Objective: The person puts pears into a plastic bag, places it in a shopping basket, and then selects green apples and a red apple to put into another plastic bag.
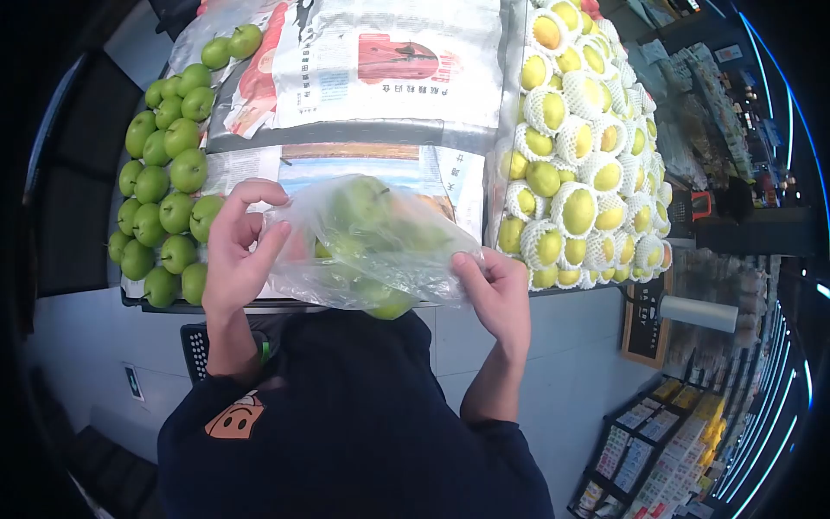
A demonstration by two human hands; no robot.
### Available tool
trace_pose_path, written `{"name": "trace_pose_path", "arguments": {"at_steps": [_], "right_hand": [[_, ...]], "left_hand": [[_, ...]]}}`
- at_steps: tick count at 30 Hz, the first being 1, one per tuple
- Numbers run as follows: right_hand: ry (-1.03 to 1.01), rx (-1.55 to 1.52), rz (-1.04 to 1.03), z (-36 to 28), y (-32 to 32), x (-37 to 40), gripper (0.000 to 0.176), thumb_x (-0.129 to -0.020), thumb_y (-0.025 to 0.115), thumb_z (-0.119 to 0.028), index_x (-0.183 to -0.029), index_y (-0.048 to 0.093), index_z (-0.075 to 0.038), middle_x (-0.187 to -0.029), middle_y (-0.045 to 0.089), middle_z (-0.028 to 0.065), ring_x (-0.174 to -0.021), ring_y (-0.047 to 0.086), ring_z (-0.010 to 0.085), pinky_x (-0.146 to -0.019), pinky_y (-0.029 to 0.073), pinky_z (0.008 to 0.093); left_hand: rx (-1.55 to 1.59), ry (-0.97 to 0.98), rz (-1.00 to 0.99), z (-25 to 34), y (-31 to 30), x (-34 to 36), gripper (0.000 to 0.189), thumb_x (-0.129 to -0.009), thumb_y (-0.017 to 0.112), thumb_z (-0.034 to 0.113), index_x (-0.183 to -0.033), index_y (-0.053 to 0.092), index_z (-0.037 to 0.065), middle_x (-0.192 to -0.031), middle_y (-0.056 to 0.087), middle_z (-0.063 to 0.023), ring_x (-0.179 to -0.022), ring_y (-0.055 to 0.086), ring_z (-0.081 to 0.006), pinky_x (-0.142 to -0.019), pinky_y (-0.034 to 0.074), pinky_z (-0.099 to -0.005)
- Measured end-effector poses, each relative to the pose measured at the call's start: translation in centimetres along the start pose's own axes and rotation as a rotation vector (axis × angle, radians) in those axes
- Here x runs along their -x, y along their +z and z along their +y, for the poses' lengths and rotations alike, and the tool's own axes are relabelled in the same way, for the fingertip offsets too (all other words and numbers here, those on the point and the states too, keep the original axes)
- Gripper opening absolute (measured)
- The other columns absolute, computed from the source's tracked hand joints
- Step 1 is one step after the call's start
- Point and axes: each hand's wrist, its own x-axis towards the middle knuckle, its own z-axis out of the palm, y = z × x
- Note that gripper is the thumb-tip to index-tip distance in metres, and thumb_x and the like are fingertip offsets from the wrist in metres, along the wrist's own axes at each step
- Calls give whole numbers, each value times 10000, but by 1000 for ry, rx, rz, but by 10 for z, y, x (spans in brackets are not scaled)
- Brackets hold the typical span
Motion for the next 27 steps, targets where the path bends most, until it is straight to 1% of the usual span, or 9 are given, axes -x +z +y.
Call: {"name": "trace_pose_path", "arguments": {"at_steps": [1, 4, 7, 9, 15, 19, 22, 25, 27], "right_hand": [[27, 145, 35, -2, -3, -1, 161, -968, 654, -125, -918, 697, 21, -791, 670, 10, -734, 581, 52, -633, 459, 214], [-519, -136, 587, -29, 22, -1, 36, -897, 691, -30, -919, 684, -3, -821, 679, 29, -737, 613, 89, -648, 487, 237], [-909, -132, 303, -50, 27, 16, 170, -825, 686, 66, -968, 675, -24, -869, 689, 57, -750, 653, 172, -681, 525, 277], [-959, -8, -147, -65, 43, 12, 233, -797, 643, 81, -1000, 665, -32, -865, 684, 105, -759, 674, 262, -693, 547, 343], [-631, 651, -114, -31, 56, -24, 318, -858, 629, -15, -1172, 649, -61, -933, 705, 141, -811, 669, 370, -686, 537, 434], [-498, 684, -92, -30, 39, -22, 563, -837, 711, -139, -1370, 534, -98, -943, 689, 157, -777, 685, 355, -660, 542, 450], [-511, 734, -262, -43, 39, -8, 840, -720, 834, -174, -1464, 446, -125, -1195, 667, 154, -931, 679, 372, -747, 555, 438], [-648, 529, -342, -34, 49, -1, 1038, -624, 900, -199, -1513, 368, -130, -1324, 594, 169, -1013, 661, 383, -789, 557, 430], [-565, 555, -410, -34, 57, 3, 1083, -607, 911, -198, -1520, 338, -95, -1405, 536, 188, -1064, 638, 402, -836, 550, 431]], "left_hand": [[28, 33, 33, -1, 4, 1, 356, -857, 595, -103, -1182, 584, 42, -1118, 588, -50, -691, 508, -15, -583, 395, -175], [9, 126, 59, -1, 17, 6, 324, -848, 587, -103, -1129, 634, 52, -1181, 604, -77, -695, 512, -46, -589, 405, -187], [-166, 192, -62, 8, 20, 11, 289, -827, 578, -111, -1025, 706, 56, -1237, 616, -110, -686, 507, -74, -605, 420, -212], [-214, 233, -147, 10, 26, 12, 288, -813, 568, -120, -954, 745, 59, -1258, 620, -125, -666, 495, -85, -610, 424, -231], [-438, 165, -160, 6, 17, 25, 423, -726, 549, -138, -1040, 753, 59, -1244, 625, -126, -649, 505, -138, -613, 436, -277], [-674, -107, -143, 10, 26, 31, 585, -710, 547, -154, -1225, 696, 80, -1304, 587, -119, -734, 582, -182, -655, 474, -304], [-850, -18, -29, 4, 36, 37, 633, -719, 570, -153, -1300, 643, 88, -1350, 555, -131, -896, 653, -284, -783, 523, -357], [-801, 299, 102, 20, 44, 30, 578, -729, 621, -127, -1270, 647, 74, -1315, 584, -128, -1010, 658, -312, -863, 525, -362], [-611, 306, -118, 13, 44, 27, 539, -744, 654, -89, -1258, 646, 75, -1287, 604, -121, -1025, 662, -303, -873, 528, -367]]}}
